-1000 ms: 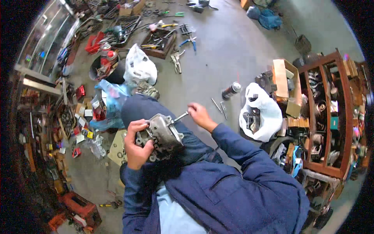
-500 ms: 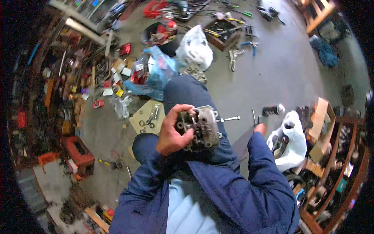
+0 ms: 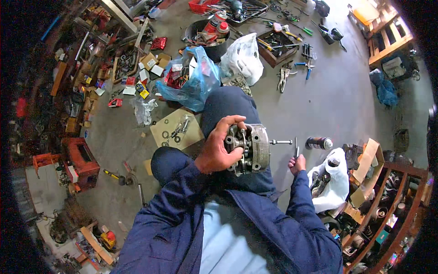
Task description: The person handles a motorcycle engine cylinder head while seated, inserting components and checking the fit of the rocker arms and valves.
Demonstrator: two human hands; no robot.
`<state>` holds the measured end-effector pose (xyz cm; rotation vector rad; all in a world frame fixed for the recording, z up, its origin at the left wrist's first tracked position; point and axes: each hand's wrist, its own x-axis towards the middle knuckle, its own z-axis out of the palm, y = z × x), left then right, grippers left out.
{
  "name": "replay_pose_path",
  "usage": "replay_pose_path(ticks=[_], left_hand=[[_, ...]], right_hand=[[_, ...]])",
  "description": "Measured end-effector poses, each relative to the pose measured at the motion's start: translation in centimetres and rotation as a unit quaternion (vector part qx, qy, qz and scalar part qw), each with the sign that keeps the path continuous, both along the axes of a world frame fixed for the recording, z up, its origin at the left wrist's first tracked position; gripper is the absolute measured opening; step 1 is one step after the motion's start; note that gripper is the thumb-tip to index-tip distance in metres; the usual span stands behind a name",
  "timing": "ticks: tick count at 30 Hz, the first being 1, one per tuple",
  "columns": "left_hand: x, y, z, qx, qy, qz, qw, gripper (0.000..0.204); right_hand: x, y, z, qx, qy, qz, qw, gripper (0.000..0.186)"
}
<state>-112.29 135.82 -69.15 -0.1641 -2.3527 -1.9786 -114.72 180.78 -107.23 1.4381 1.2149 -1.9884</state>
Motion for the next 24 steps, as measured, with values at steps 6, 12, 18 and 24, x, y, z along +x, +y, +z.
replay_pose_path(ticks=[6,12,18,24], left_hand=[[0.0,0.4,-1.1,0.222,-0.001,-0.048,0.974,0.066],[-0.2,1.1,-2.2,0.095,0.03,0.041,0.994,0.053],[-0.8,1.3,-1.6,0.065,0.036,0.042,0.996,0.046],[-0.4,1.1,-2.2,0.132,-0.001,0.059,0.989,0.046]], right_hand=[[-0.7,-11.0,25.2,-0.087,0.267,-0.034,0.959,0.026],[1.1,-18.7,35.7,-0.036,0.394,0.029,0.918,0.076],[1.3,-18.9,36.7,0.041,0.415,0.086,0.905,0.076],[3.0,-19.9,35.5,0.04,0.422,0.215,0.88,0.076]])
